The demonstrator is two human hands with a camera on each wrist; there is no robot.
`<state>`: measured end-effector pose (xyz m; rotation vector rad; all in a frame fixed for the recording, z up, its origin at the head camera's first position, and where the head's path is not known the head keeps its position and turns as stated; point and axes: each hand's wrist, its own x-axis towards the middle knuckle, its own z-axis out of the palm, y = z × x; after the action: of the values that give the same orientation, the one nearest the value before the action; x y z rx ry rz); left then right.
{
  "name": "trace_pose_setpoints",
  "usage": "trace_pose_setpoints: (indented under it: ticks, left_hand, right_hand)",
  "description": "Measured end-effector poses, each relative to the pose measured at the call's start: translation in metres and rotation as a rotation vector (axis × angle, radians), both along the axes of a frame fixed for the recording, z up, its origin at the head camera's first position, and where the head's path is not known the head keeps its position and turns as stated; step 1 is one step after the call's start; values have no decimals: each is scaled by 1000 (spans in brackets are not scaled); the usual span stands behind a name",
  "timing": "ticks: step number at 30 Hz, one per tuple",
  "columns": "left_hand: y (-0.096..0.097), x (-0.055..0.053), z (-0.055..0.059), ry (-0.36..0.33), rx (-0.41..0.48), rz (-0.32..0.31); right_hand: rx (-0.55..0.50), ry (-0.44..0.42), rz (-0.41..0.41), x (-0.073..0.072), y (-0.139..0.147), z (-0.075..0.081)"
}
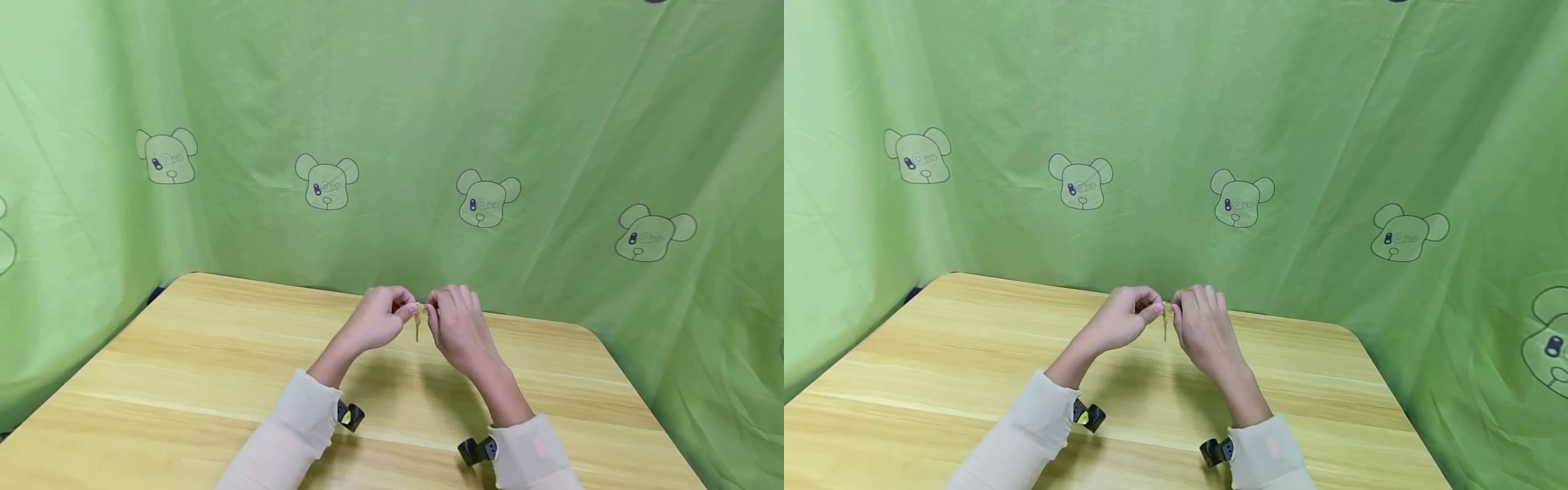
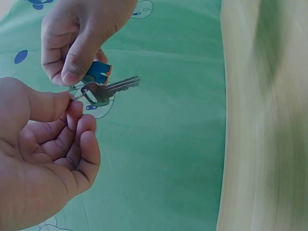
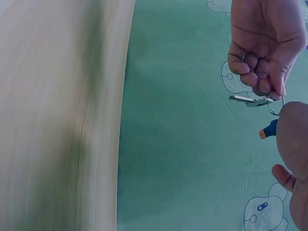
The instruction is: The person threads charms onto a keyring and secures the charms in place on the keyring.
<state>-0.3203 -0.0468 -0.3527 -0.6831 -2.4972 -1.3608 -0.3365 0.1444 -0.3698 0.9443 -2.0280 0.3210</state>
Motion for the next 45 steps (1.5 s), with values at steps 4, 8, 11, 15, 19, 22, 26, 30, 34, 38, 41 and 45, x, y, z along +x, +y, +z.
trace_pose_setpoints:
  ticks: [4,8,11,15,19,22,26,30,34,38,41,45]
  left_hand:
    - [0,0,1,89,-17,34]
    - [1,-1,1,182,-39,75]
    - [1,0,3,196,-39,84]
    - [-2,1,5,167,-27,66]
    - [-6,2,7,144,-34,40]
    - [-8,2,8,134,-39,19]
    - [-12,0,9,110,-39,-13]
    - [-15,-1,8,37,-15,-55]
    - [-18,0,9,-60,38,-86]
    - [-19,1,10,-72,78,-101]
    - [-18,1,10,-37,70,-100]
    - [-16,0,10,9,21,-93]
  right_hand:
    - [-1,15,25,1,0,2]
    - [-3,19,40,2,-1,3]
    - [-1,26,45,3,-2,4]
    - [7,37,51,4,-3,5]
    - [16,52,62,5,-4,5]
    - [23,61,73,6,-5,5]
    - [36,60,75,7,-6,5]
    - [30,56,78,7,-6,6]
    - [-3,58,106,8,-6,7]
    - [-28,81,122,8,-6,9]
    - [-34,94,125,9,-7,10]
    - [-30,86,115,10,-7,11]
